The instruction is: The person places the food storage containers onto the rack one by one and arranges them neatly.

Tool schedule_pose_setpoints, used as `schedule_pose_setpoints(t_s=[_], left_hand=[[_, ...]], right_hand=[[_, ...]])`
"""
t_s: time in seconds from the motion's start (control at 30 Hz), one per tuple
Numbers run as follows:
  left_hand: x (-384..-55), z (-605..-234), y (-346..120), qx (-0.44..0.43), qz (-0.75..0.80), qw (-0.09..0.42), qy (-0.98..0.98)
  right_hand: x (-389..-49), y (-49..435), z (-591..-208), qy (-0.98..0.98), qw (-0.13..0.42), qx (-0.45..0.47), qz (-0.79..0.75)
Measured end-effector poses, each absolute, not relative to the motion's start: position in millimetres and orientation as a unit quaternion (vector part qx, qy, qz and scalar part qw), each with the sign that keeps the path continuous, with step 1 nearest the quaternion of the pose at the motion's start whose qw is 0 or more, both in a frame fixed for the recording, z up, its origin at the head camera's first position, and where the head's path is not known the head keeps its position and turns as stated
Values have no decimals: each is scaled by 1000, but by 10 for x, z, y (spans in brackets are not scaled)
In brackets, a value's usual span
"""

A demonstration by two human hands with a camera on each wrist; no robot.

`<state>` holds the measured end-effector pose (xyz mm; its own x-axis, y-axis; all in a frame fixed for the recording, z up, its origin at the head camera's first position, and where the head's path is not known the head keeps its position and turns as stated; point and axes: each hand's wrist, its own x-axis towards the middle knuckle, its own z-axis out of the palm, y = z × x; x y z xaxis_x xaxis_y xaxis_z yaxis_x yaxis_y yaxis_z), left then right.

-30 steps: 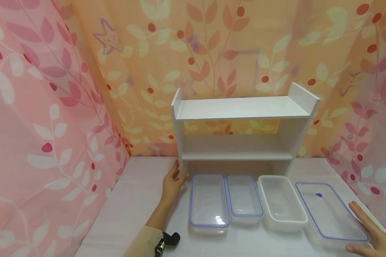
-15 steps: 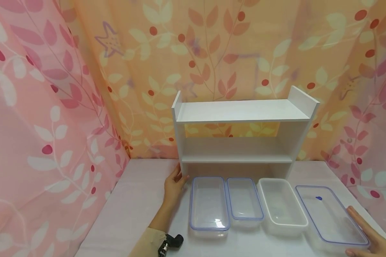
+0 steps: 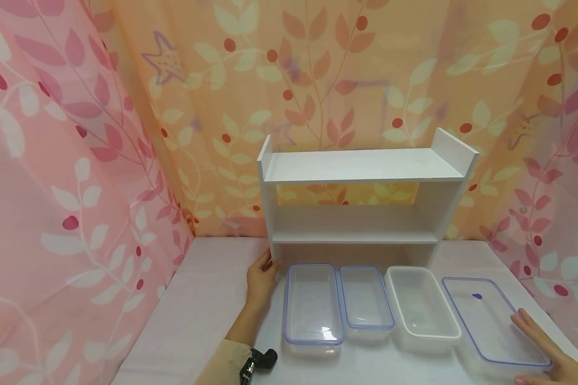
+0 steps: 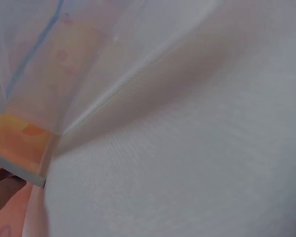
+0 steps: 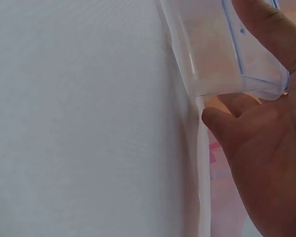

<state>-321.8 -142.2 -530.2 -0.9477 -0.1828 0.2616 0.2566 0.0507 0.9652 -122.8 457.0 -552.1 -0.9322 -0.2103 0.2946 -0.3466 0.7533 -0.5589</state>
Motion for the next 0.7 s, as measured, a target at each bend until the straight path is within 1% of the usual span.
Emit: schedule_pose_setpoints(t_s=[0.17,0.33,0.43,0.7], left_hand=[[-3212,-5278,-1414,-24,-689,165,-705],[-3090,-5094,-1403,-30,-689,152,-708],[-3009,-4998,-1398,-31,-684,142,-714],[-2994,-5013,-1426,-27,-683,132,-718]], right_hand=[[-1237,4579,-5502,-940,87,129,303],[-1248,4588,-5501,-939,82,124,310],[-1252,4594,-5520,-934,90,131,320],[-1238,4609,-5521,-919,111,165,340]])
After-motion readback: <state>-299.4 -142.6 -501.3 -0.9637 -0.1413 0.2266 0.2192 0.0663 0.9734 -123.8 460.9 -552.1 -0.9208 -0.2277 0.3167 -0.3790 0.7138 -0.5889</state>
